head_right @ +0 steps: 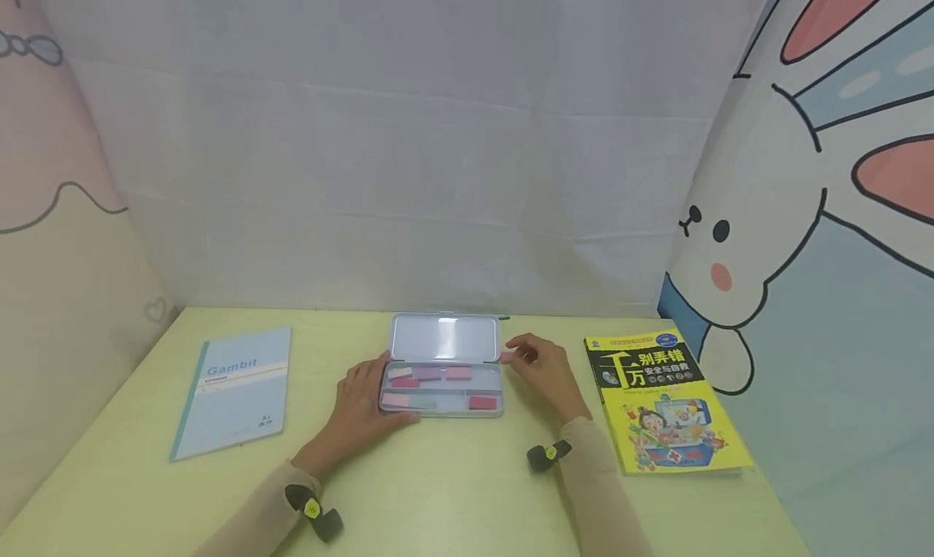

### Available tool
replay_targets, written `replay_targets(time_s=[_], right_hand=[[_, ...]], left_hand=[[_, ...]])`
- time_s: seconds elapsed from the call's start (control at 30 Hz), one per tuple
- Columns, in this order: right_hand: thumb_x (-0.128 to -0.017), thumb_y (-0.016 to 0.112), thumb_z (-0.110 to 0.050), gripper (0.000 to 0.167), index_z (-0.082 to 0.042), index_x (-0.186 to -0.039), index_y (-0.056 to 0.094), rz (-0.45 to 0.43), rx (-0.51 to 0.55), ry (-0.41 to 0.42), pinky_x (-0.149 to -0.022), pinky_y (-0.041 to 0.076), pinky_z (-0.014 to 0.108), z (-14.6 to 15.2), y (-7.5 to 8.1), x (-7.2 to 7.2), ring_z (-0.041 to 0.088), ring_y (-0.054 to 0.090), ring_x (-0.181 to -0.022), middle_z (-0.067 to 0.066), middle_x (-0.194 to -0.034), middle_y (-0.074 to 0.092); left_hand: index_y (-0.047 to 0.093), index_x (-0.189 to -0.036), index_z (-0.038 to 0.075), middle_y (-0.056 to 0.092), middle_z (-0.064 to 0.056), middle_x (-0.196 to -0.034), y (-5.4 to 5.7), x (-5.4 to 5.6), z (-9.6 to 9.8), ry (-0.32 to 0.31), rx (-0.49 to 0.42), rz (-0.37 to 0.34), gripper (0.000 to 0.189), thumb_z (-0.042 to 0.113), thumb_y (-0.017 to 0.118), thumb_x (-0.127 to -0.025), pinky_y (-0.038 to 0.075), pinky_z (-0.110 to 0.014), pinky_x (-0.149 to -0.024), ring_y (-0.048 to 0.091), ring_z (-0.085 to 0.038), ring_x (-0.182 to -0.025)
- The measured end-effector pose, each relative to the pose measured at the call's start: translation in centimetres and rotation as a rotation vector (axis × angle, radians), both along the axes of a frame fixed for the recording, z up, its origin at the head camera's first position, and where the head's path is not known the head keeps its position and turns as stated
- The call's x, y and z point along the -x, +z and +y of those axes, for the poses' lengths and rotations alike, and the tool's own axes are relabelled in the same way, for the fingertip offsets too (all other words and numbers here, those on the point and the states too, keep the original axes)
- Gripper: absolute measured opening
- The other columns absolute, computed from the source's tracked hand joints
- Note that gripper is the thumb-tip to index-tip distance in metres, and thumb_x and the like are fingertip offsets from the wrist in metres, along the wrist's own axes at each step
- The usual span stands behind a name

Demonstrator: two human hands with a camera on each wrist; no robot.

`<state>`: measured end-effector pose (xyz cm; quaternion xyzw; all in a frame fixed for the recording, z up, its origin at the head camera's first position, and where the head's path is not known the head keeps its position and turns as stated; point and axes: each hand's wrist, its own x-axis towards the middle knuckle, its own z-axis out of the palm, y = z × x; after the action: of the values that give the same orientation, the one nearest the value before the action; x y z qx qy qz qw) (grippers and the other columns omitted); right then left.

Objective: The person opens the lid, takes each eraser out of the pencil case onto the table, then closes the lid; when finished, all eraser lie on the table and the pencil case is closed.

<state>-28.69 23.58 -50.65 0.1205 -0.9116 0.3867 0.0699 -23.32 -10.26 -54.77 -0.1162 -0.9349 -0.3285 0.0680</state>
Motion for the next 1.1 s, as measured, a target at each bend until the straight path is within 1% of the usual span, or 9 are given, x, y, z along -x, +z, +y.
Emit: replay_targets(time_s=[0.07, 0.17, 0.27, 0.4, 0.53, 0.63, 0.77, 0.9, 1.1], right_hand=[[-0.100, 0.076, -0.020, 0.018, -0.012, -0.116, 0.078, -0.024, -0.032, 0.083, -0.077, 0.053, 0.027, 0.0, 0.6, -0.1, 0.016, 0.066, -0.088, 0.004, -0.099, 0.078], [-0.100, 0.074, -0.017, 0.016, -0.014, -0.115, 0.079, -0.068, -0.076, 0.202, -0.077, 0.053, 0.025, 0.0, 1.4, -0.1, 0.014, 0.065, -0.087, 0.001, -0.098, 0.077], [-0.100, 0.075, -0.017, 0.019, -0.013, -0.118, 0.078, -0.114, -0.084, 0.272, -0.079, 0.053, 0.025, 0.1, 1.9, -0.3, 0.012, 0.065, -0.088, 0.000, -0.100, 0.078], [-0.099, 0.076, -0.015, 0.022, -0.010, -0.120, 0.077, -0.200, -0.045, 0.354, -0.077, 0.053, 0.024, 0.4, 2.4, -0.5, 0.010, 0.067, -0.086, 0.003, -0.100, 0.081], [-0.100, 0.072, -0.011, 0.022, -0.005, -0.120, 0.073, -0.308, 0.002, 0.464, -0.070, 0.054, 0.025, 0.6, 2.9, -0.7, 0.013, 0.070, -0.080, 0.011, -0.100, 0.083], [-0.101, 0.070, -0.009, 0.021, -0.003, -0.121, 0.072, -0.349, -0.003, 0.492, -0.069, 0.056, 0.027, 0.5, 3.1, -0.9, 0.018, 0.073, -0.078, 0.014, -0.103, 0.083], [-0.101, 0.068, -0.006, 0.024, -0.001, -0.124, 0.072, -0.391, -0.018, 0.492, -0.072, 0.060, 0.033, 0.3, 3.4, -1.2, 0.024, 0.074, -0.076, 0.016, -0.107, 0.083], [-0.101, 0.065, -0.005, 0.026, 0.001, -0.126, 0.071, -0.407, -0.012, 0.521, -0.074, 0.061, 0.038, 0.0, 3.6, -1.4, 0.028, 0.074, -0.075, 0.019, -0.108, 0.082], [-0.104, 0.063, -0.004, 0.026, 0.003, -0.128, 0.069, -0.402, 0.027, 0.560, -0.074, 0.060, 0.033, -0.1, 3.6, -1.3, 0.028, 0.073, -0.077, 0.021, -0.109, 0.082]], left_hand=[[0.031, -0.167, 0.003, 0.052, -0.020, -0.156, -0.1, 0.0, 0.0, 0.001, 0.000, 0.003, 0.119, 0.055, 0.091, -0.078, 0.033, -0.064, -0.119, 0.040, -0.043, -0.146], [0.031, -0.167, 0.003, 0.052, -0.020, -0.156, -0.1, 0.1, -0.1, 0.002, 0.001, 0.007, 0.119, 0.056, 0.091, -0.078, 0.033, -0.064, -0.118, 0.040, -0.043, -0.146], [0.032, -0.167, 0.003, 0.052, -0.020, -0.156, -0.2, 0.1, -0.1, 0.003, 0.003, 0.011, 0.119, 0.056, 0.091, -0.078, 0.034, -0.064, -0.118, 0.040, -0.043, -0.147], [0.032, -0.166, 0.003, 0.053, -0.020, -0.155, -0.2, 0.1, -0.1, 0.001, -0.003, 0.011, 0.119, 0.056, 0.091, -0.078, 0.034, -0.064, -0.117, 0.041, -0.044, -0.146], [0.032, -0.166, 0.003, 0.053, -0.020, -0.154, -0.2, 0.0, 0.0, 0.001, -0.008, 0.010, 0.119, 0.055, 0.092, -0.077, 0.034, -0.065, -0.118, 0.041, -0.044, -0.146], [0.032, -0.166, 0.003, 0.053, -0.020, -0.155, -0.2, 0.0, 0.0, 0.001, -0.003, 0.011, 0.119, 0.055, 0.092, -0.077, 0.034, -0.064, -0.118, 0.040, -0.044, -0.147], [0.032, -0.167, 0.003, 0.053, -0.020, -0.155, -0.2, 0.0, 0.0, -0.001, 0.002, 0.012, 0.120, 0.056, 0.091, -0.078, 0.033, -0.064, -0.118, 0.040, -0.043, -0.147], [0.031, -0.167, 0.003, 0.052, -0.020, -0.155, -0.3, 0.1, 0.0, -0.005, -0.005, 0.016, 0.119, 0.056, 0.091, -0.078, 0.033, -0.064, -0.119, 0.040, -0.043, -0.147], [0.031, -0.167, 0.004, 0.052, -0.019, -0.155, -0.6, 0.2, -0.1, -0.001, -0.001, 0.024, 0.120, 0.057, 0.091, -0.078, 0.033, -0.064, -0.119, 0.040, -0.043, -0.147]])
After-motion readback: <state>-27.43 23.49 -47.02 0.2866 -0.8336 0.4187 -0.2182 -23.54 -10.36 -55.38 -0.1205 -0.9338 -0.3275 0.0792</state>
